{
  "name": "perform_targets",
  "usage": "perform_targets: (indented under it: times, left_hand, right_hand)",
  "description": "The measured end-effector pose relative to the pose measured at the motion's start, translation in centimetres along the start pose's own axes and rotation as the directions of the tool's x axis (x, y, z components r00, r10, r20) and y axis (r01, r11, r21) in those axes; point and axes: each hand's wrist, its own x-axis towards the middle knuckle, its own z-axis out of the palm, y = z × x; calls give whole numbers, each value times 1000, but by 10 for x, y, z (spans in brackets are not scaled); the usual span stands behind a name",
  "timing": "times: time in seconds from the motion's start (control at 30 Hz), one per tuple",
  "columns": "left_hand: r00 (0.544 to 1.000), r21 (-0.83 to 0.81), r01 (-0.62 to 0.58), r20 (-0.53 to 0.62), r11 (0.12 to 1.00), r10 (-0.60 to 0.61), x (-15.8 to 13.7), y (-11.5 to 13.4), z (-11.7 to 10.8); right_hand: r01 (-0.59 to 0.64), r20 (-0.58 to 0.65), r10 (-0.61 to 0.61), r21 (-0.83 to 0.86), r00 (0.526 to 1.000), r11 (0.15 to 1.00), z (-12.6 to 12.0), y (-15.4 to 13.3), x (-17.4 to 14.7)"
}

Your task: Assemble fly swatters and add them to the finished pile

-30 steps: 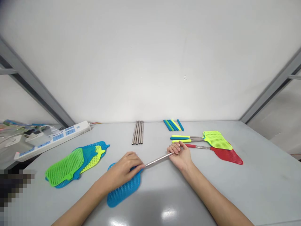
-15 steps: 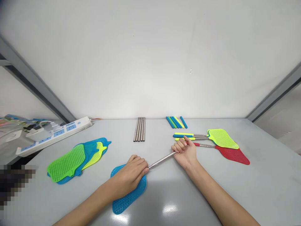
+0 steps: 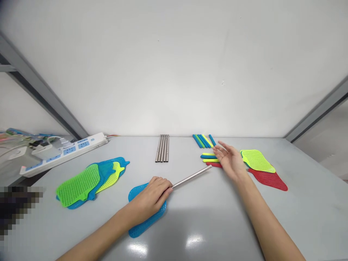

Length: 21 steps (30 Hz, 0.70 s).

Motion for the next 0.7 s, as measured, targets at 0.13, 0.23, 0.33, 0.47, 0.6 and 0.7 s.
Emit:
perform_targets:
  times: [0.13,0.23,0.33,0.47,0.6,0.7]
  left_hand:
    - [1000,-3,1,-19,1000,-1,1,-3,-2]
    - [999,26,-2,-45,1000,3,1,-9,-2]
    - [998,62,-22,-57,998,26,2,-14,-2]
    - [996,104,-68,-50,992,73,3,-18,-1]
    - [995,128,-90,-36,988,96,3,-19,1]
    - [994,127,-102,-26,987,106,3,-20,1]
  right_hand:
    - [11,-90,-12,-9,996,1000,-11,-14,11]
    - [-90,-181,77,-63,980,994,-12,-13,24]
    - [-137,-255,96,-149,962,979,-9,-6,38]
    - [-140,-304,65,-232,950,963,-4,-1,52]
    - [-151,-315,64,-260,947,954,-4,1,60]
    - [-137,-338,38,-276,940,951,-8,3,66]
